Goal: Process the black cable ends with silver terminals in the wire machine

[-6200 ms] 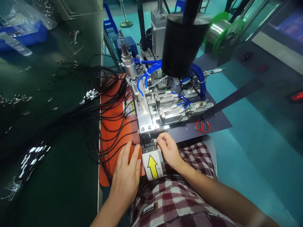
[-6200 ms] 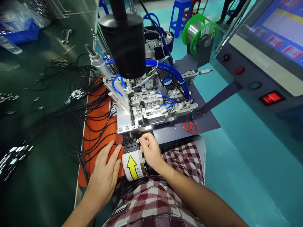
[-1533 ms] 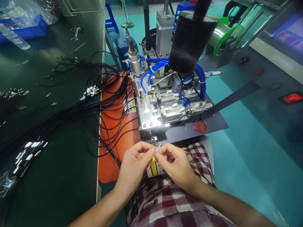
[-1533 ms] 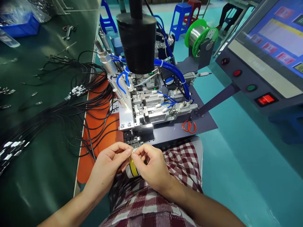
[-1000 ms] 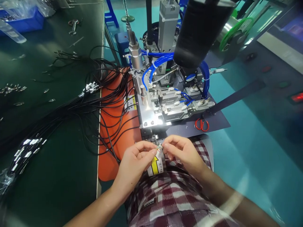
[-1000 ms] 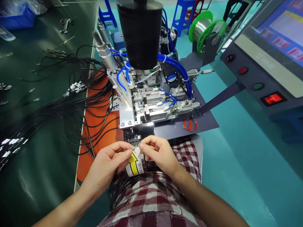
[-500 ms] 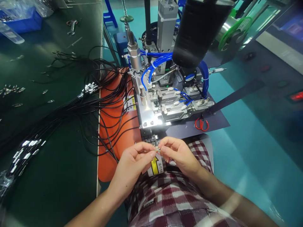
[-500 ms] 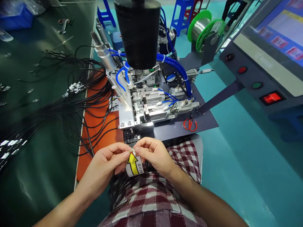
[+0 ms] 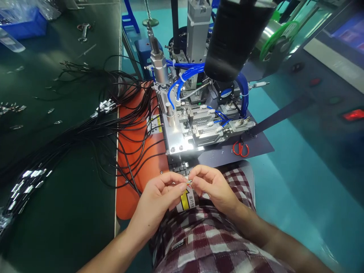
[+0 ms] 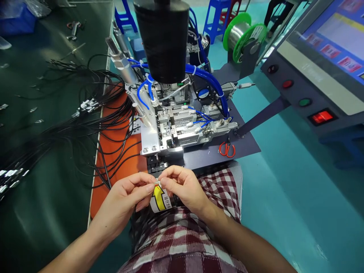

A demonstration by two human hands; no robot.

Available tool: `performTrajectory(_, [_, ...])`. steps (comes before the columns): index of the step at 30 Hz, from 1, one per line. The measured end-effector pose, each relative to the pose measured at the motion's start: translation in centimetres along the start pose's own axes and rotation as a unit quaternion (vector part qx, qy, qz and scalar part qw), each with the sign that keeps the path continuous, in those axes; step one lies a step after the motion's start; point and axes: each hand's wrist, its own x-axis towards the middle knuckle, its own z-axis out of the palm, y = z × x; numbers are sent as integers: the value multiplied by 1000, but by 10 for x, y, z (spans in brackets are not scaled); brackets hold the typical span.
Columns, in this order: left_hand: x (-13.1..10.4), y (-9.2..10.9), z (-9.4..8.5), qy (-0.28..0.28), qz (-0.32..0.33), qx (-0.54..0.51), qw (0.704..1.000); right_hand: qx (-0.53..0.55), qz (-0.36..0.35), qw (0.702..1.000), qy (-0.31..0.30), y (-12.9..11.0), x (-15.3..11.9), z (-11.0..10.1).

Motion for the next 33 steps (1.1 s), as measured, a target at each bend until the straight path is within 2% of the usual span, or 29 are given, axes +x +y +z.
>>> performTrajectory(9, [1,0,0,-19,4,-16,1000,-10,-12,1000,-3,0,0,2])
performTrajectory(16, [0,2,1,-41,-13,-6,999,-73,-27,997,-28,-4,-5,4])
performTrajectory(20, [-1,1,3,-26,-31,15,999,-105,-24,992,-65,-9,-3,-1])
performTrajectory(23, [-1,1,6,2,-18,18,1000,-104,-15,992,-75,-10,0,-4])
performTrajectory(27, [0,2,10,41,2,19,999,-104,-19,994,-26,-10,2,-5])
performTrajectory(33, [3,2,10,52,0,28,998,-197,-32,978,67,-9,-4,1])
